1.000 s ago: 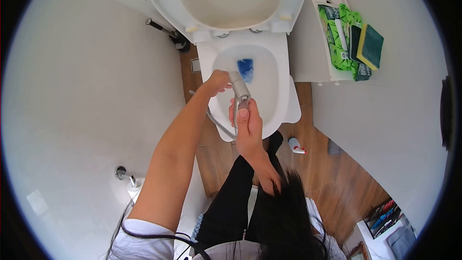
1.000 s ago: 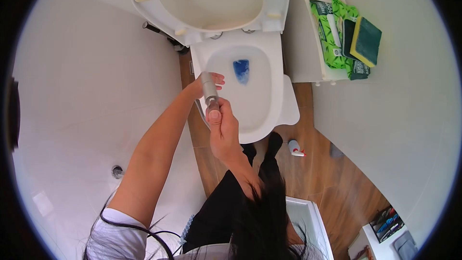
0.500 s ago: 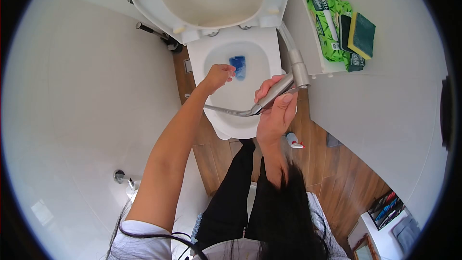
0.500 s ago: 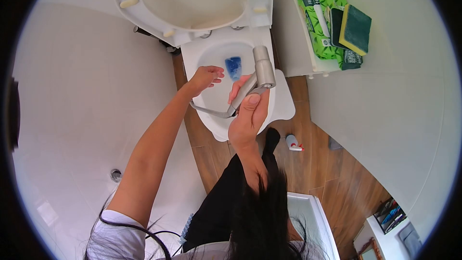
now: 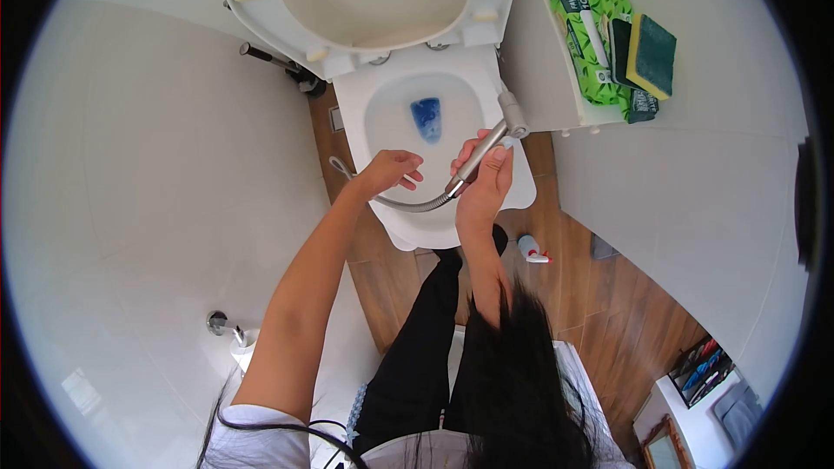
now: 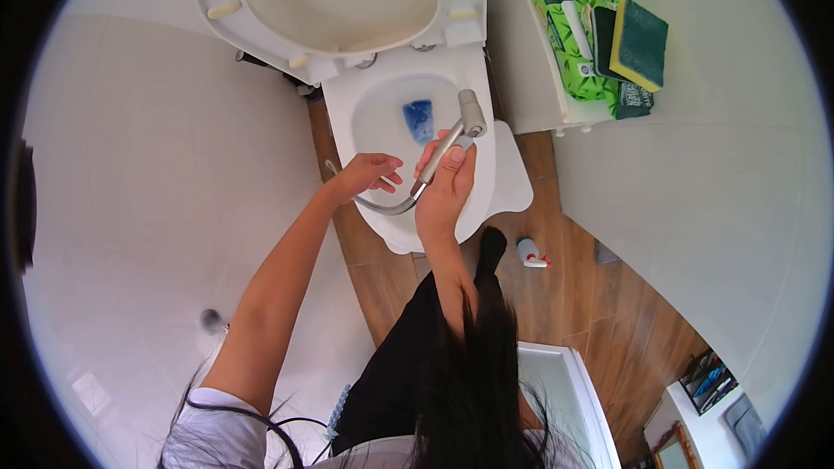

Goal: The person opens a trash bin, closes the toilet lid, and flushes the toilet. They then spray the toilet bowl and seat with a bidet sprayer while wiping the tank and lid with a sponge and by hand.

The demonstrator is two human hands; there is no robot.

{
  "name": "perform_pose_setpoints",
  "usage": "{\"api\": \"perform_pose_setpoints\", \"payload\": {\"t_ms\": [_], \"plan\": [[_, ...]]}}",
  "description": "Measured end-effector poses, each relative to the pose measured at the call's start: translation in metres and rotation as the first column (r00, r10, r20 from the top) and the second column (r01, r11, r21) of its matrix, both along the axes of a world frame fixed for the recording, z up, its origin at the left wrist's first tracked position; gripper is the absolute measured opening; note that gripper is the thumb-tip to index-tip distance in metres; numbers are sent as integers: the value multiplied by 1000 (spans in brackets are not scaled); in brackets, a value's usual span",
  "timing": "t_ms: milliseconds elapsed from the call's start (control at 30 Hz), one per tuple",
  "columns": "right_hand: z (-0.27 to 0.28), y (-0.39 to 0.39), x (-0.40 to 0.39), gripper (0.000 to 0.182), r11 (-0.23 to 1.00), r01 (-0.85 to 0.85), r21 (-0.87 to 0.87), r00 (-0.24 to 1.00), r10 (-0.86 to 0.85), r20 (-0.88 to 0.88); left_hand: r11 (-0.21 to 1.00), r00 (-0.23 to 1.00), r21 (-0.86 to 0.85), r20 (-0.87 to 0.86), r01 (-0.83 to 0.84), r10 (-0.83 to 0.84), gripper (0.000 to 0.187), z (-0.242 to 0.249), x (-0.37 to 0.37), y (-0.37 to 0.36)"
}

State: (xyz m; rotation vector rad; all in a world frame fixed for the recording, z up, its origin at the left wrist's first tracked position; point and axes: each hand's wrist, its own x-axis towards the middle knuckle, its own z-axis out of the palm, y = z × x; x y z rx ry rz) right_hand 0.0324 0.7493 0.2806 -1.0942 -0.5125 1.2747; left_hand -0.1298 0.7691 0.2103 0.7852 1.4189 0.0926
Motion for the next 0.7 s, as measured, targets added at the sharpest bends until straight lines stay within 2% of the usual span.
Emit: {"api": "perform_pose_setpoints", "payload": {"t_ms": [67,133,200,233,300,333,400,433,467,533,567,700], "plan": [[-7,0,-7,38,997,-43,-62,998,40,-57,1000,999,-10,39,-29,29,35,3,-3,-7],[-17,0,-18,38,996,-65,-57,998,64,-30,998,995,-18,81,-55,56,37,6,-3,-12],[-25,2,-30,38,990,-117,-79,992,112,-58,966,949,-55,183,-252,258,44,9,-1,-15],[-28,1,-33,37,983,-134,-123,989,126,-71,969,950,-60,189,-241,248,44,11,0,-17],[-41,4,-44,36,979,-129,-156,991,122,-53,911,871,-99,270,-400,411,51,13,5,-23],[-50,3,-48,36,974,-138,-182,990,132,-42,918,875,-109,280,-380,396,51,11,7,-28],[-63,2,-54,35,947,-141,-289,959,204,198,872,836,3,285,-490,469,55,8,8,-35],[-65,1,-54,37,935,-162,-316,955,230,189,908,902,82,177,-411,393,51,5,6,-36],[-67,-1,-55,37,938,-140,-318,958,210,197,916,909,78,185,-393,374,51,4,1,-40],[-79,-8,-49,41,862,-331,-384,873,434,221,951,982,252,4,-181,186,44,2,-10,-46],[-68,-10,-43,46,854,-350,-384,897,424,127,954,985,248,7,-166,170,44,5,-13,-47],[-97,-25,-46,48,908,-209,-364,970,239,39,974,990,175,8,-142,142,38,11,-24,-56]]}}
